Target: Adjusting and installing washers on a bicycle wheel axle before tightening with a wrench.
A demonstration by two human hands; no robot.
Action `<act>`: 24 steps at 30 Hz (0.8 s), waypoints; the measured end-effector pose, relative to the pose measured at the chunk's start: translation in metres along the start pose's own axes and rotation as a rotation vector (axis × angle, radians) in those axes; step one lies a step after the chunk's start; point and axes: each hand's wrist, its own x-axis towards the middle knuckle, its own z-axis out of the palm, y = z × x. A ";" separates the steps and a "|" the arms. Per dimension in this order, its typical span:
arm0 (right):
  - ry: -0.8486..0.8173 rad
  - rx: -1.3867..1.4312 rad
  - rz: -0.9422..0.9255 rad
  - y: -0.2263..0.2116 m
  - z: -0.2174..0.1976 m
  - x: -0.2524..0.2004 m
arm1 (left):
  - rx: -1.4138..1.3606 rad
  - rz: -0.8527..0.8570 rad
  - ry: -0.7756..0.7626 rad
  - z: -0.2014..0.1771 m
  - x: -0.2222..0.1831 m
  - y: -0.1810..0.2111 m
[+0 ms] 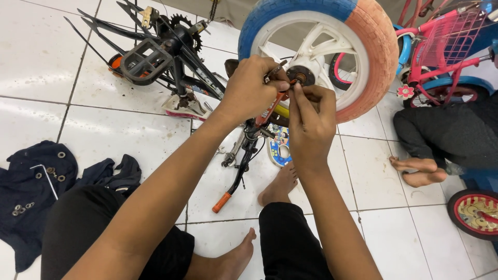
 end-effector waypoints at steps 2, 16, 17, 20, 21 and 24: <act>-0.016 -0.023 -0.016 0.002 0.000 -0.002 | -0.007 0.004 -0.019 -0.002 0.002 -0.003; 0.008 -0.018 -0.034 0.010 0.004 -0.006 | 0.056 -0.003 -0.050 -0.007 -0.003 0.005; 0.007 0.016 -0.023 0.011 0.003 -0.007 | 0.076 -0.026 -0.030 -0.003 -0.004 0.005; -0.005 0.088 0.009 0.013 -0.003 -0.005 | 0.094 -0.070 -0.013 0.001 -0.005 0.006; -0.012 0.128 0.025 0.014 -0.006 -0.003 | 0.094 -0.090 -0.012 0.002 -0.006 0.007; -0.031 0.225 0.112 0.018 -0.013 -0.008 | 0.097 -0.089 -0.005 0.002 -0.004 0.004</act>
